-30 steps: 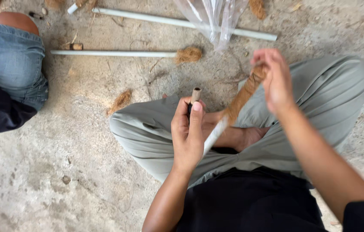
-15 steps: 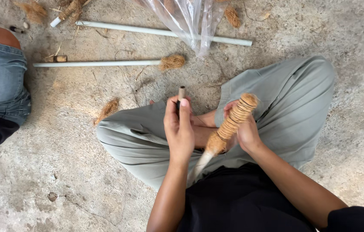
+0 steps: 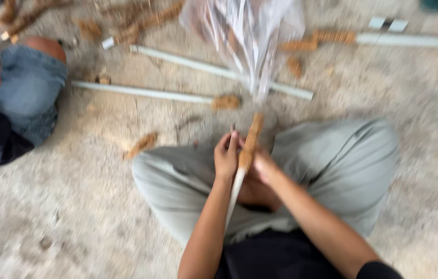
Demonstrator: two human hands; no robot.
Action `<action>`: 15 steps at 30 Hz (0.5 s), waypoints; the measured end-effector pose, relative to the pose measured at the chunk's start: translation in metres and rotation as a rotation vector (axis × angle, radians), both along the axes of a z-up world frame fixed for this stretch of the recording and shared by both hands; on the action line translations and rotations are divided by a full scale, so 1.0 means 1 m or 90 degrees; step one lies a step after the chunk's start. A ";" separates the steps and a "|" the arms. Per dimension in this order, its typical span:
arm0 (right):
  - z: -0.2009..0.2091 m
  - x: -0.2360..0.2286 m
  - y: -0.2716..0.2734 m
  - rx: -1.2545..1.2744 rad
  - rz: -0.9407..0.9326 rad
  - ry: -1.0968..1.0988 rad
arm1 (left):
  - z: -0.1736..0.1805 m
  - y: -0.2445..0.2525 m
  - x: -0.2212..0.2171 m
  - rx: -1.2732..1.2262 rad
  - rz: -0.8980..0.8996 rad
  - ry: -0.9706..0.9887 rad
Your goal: The person sits on the floor and wraps a bundle of fibrous material onto the end of a white PVC pipe. They use a small cylindrical tool to tightly wind a dark string around the fibers to secure them to the pipe. The person adjusts the bundle and continues wrapping the string along the length of the fibrous section.
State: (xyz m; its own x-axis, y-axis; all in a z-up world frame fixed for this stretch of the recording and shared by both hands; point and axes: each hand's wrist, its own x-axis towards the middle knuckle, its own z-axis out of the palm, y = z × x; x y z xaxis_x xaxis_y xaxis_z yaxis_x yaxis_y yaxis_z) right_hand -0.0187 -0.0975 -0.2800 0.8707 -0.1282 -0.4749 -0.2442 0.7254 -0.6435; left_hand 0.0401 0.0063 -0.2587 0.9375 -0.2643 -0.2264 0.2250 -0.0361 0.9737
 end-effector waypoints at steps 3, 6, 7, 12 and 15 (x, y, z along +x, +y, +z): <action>0.008 0.005 0.005 0.025 0.021 0.025 | -0.008 0.006 0.004 0.080 0.073 -0.008; 0.014 0.005 0.003 0.021 0.034 0.028 | -0.019 0.010 0.007 -0.012 0.098 0.081; 0.015 0.012 -0.001 0.015 0.039 0.036 | -0.021 0.007 0.013 -0.016 0.092 0.080; 0.016 0.021 -0.018 0.025 0.076 -0.016 | 0.005 0.006 0.022 -0.027 -0.008 0.069; 0.015 0.018 -0.026 0.019 0.057 0.004 | 0.054 0.009 0.013 0.203 0.045 -0.209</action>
State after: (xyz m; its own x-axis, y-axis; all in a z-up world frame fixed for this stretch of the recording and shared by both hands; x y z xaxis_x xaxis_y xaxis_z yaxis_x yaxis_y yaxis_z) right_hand -0.0007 -0.1234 -0.2649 0.8749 -0.0361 -0.4830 -0.3129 0.7189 -0.6206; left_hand 0.0535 0.0151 -0.2047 0.9864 -0.1622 0.0256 -0.0804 -0.3411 0.9366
